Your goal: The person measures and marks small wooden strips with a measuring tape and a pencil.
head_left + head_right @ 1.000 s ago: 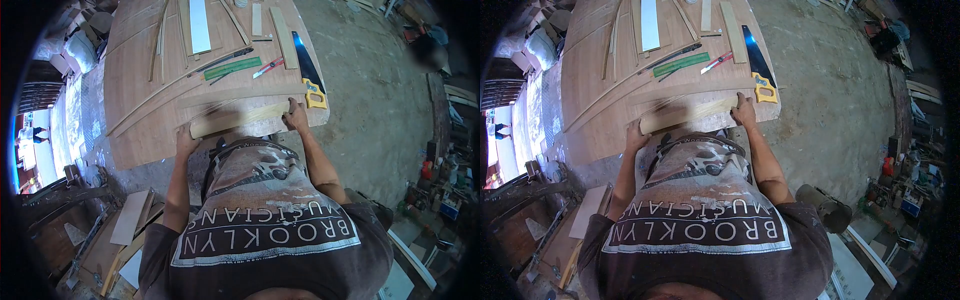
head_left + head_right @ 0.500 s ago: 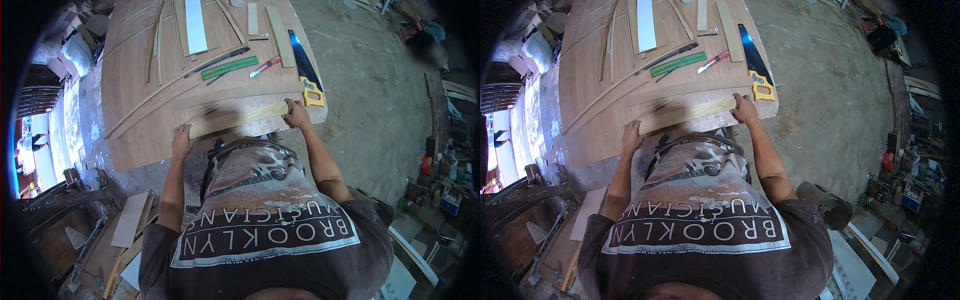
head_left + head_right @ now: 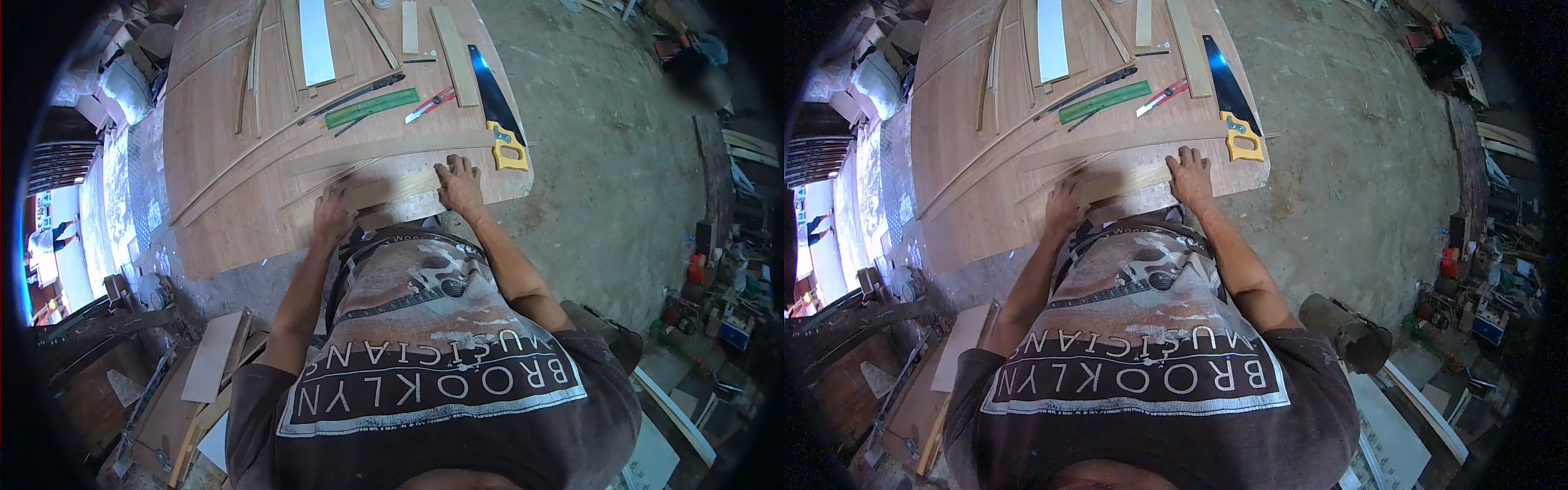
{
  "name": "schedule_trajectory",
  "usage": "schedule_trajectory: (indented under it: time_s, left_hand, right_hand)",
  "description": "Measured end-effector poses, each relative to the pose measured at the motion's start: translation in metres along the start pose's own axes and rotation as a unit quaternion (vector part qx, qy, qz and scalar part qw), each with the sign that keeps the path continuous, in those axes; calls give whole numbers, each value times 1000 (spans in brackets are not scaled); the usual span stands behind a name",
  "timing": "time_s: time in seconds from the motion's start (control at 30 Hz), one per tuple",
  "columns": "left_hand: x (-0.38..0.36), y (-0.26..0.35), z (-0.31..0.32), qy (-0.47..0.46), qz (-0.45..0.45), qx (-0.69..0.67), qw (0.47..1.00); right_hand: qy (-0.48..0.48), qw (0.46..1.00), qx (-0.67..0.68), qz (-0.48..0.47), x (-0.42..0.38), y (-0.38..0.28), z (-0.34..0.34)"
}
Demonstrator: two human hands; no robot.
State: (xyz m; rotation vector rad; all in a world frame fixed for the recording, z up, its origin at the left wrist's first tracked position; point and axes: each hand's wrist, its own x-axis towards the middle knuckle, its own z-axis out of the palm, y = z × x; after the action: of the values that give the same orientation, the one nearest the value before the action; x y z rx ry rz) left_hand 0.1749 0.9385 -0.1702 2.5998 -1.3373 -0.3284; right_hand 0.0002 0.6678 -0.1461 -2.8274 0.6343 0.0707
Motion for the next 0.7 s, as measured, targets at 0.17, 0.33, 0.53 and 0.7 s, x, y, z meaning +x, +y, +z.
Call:
schedule_trajectory:
  time_s: [0.17,0.33,0.53,0.7]
  left_hand:
    - [23,28,16,-15,57,11,998]
    - [32,44,14,-29,67,59,996]
    - [21,29,-6,-63,36,51,996]
    - [10,21,-13,-45,27,53,997]
  right_hand:
    - [3,997,24,-73,4,-16,4]
    - [-3,997,14,-77,5,-7,7]
    - [17,999,7,-49,-4,30,-2]
    - [7,1000,-9,-21,-7,54,-11]
